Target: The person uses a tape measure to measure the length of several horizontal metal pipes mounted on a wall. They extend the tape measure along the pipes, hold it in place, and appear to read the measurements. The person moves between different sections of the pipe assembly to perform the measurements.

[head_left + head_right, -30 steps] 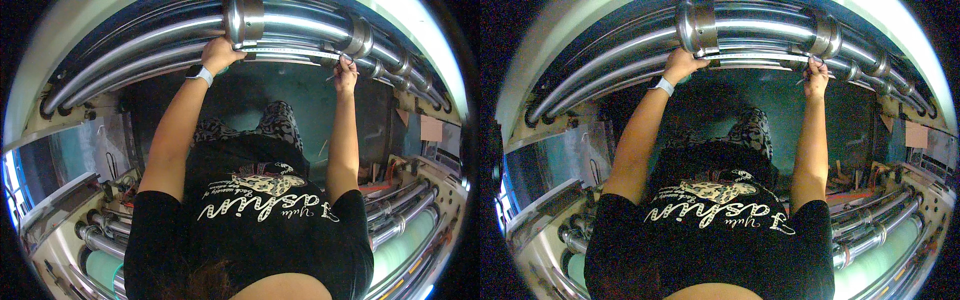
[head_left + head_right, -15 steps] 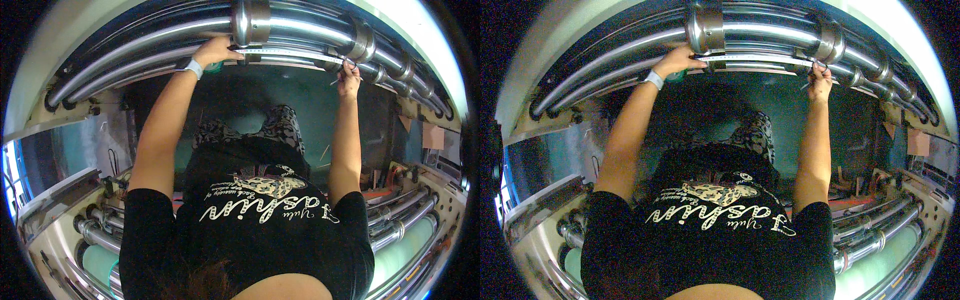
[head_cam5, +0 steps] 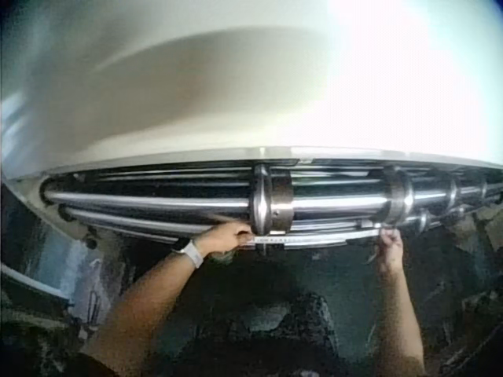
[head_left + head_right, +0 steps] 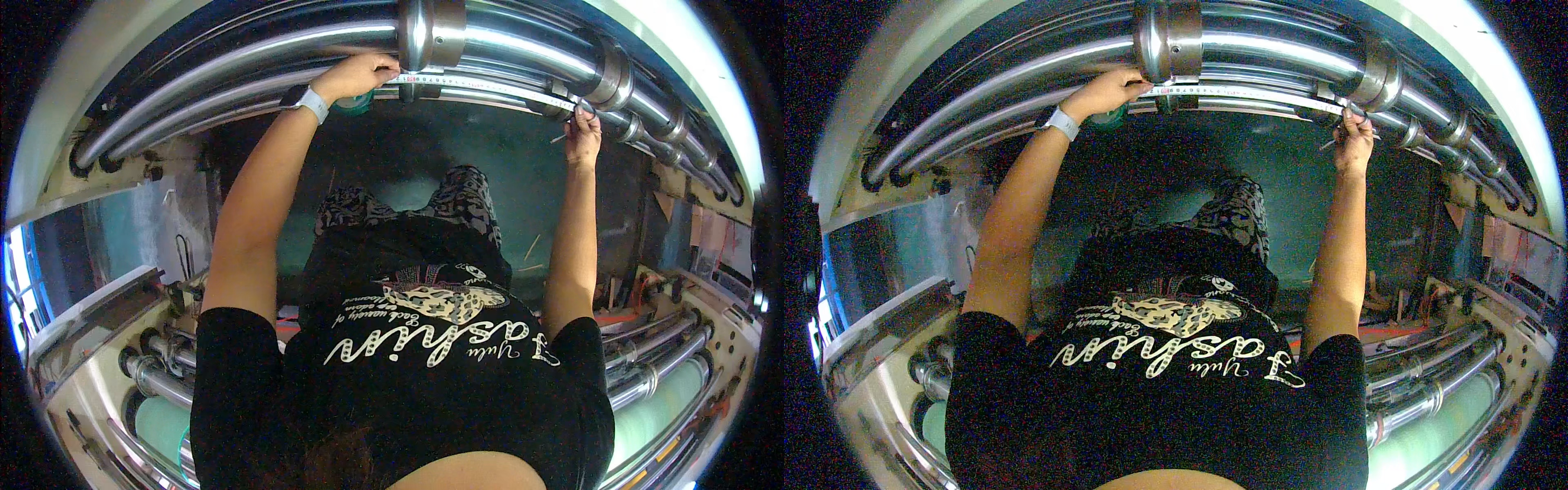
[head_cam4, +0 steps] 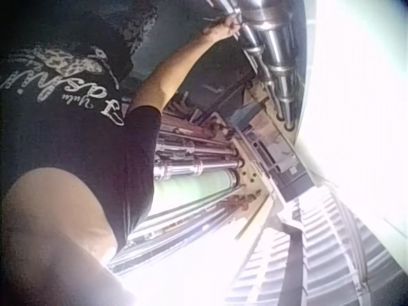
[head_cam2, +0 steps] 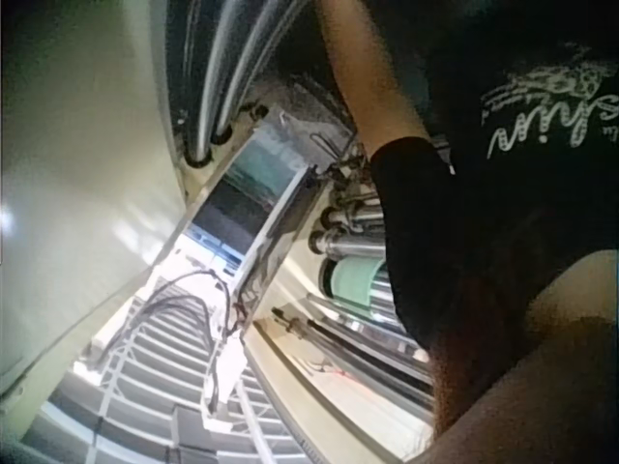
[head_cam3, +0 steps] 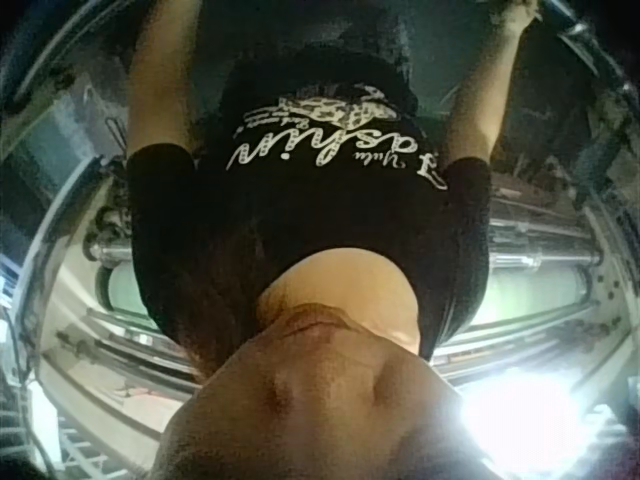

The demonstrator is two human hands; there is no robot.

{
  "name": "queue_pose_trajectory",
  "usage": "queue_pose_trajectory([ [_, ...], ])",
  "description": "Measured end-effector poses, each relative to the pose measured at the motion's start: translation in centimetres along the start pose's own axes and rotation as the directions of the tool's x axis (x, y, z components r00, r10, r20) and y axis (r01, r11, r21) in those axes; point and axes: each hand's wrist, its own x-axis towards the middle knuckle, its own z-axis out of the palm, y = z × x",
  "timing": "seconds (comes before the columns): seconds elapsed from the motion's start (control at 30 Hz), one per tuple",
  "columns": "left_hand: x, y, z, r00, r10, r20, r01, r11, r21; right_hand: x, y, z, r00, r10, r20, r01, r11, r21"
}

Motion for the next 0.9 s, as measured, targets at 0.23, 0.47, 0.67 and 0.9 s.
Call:
queue_pose_trajectory([
  [0.23,0.3,-1.3,0.8,0.995,0.086,-0.047,-0.083,0.995,0.057,0.5,0.3,-0.7,0.998,0.004,0.063,-0.004,1.000,0.011],
  [0.47,-0.9,4.1,4.1,0.956,-0.072,-0.284,0.202,0.865,0.459,0.0,0.0,-0.2,0.998,0.025,-0.052,-0.025,1.000,0.005],
  [0.67,0.1,4.4,5.2,0.932,-0.140,-0.334,0.280,0.862,0.422,0.2,0.3,-0.4,1.000,0.009,0.015,-0.010,1.000,0.028],
  [0.9,0.4,3.7,5.8,0.917,-0.114,-0.383,0.277,0.872,0.404,0.1,0.1,-0.5,0.999,0.020,0.033,-0.021,0.999,0.043],
])
